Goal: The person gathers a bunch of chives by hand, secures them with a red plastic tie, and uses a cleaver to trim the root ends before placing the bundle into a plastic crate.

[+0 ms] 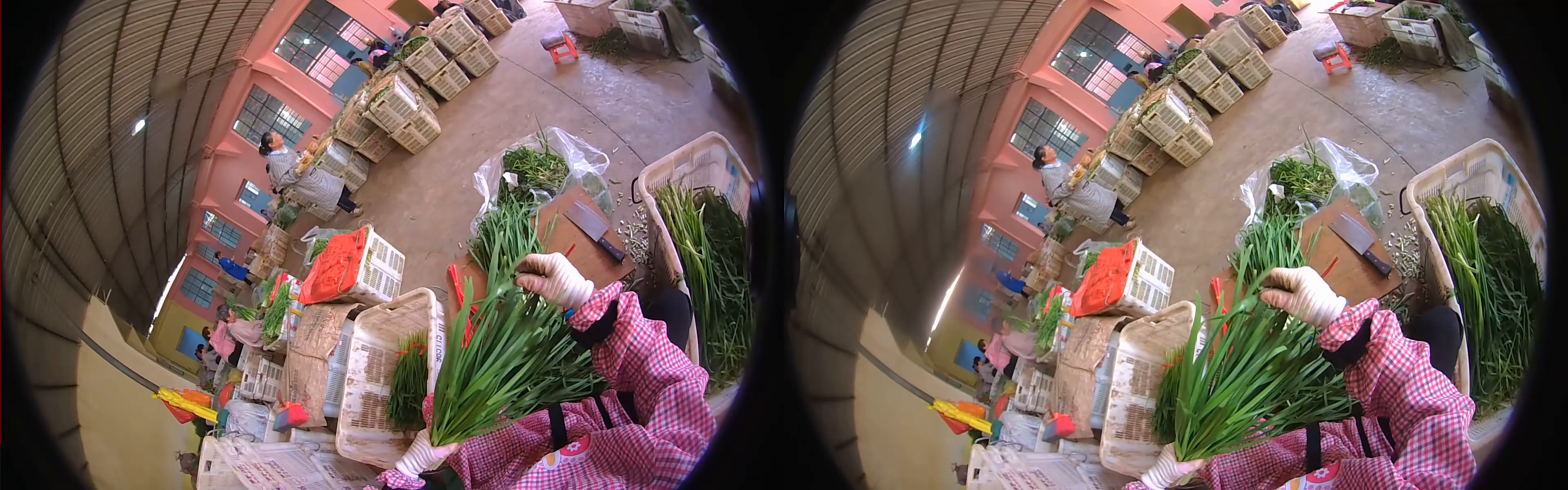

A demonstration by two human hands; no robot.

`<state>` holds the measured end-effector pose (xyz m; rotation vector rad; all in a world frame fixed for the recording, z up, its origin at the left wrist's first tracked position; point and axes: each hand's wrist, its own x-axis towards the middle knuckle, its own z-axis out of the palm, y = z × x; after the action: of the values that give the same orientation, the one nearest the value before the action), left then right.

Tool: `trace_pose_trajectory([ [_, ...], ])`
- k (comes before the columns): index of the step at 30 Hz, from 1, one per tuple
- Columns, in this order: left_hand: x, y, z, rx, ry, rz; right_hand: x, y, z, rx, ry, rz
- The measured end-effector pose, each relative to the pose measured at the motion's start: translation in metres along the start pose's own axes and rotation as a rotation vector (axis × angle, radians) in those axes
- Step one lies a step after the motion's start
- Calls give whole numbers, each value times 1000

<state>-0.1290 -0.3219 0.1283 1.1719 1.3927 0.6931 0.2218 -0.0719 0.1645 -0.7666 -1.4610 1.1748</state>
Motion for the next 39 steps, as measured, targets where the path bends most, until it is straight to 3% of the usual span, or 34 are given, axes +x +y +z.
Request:
trace_pose_trajectory([
  [2,1,12,4,31,-25,16,1,-2,-3,-127,3,4],
  [6,1,39,-2,646,242,118,-3,8,-8,-384,244,-180],
  [8,-4,81,6,865,346,176,0,26,-14,234,416,34],
  [10,-4,76,-18,1176,392,179,-2,31,-30,851,578,124],
  [11,-6,77,-25,1378,455,211,-6,35,-36,991,549,78],
  [14,-9,79,-49,1613,557,329,-30,39,-46,935,532,82],
  [18,-5,74,-78,1718,683,452,-67,38,-47,900,519,91],
  [20,-2,70,-92,1764,746,571,-86,41,-47,819,462,193],
  [22,-3,76,-93,1773,736,569,-102,46,-50,830,372,207],
  [25,-7,92,-86,1842,667,586,-118,28,-51,417,182,257],
  [28,0,98,-89,1910,604,755,-126,22,-51,365,217,219],
  [30,-1,95,-93,1901,565,766,-131,17,-57,357,254,207],
  [32,0,106,-70,1840,529,791,-134,6,-65,320,192,353],
  [39,-4,102,-68,1864,496,862,-136,4,-67,308,156,356],
])
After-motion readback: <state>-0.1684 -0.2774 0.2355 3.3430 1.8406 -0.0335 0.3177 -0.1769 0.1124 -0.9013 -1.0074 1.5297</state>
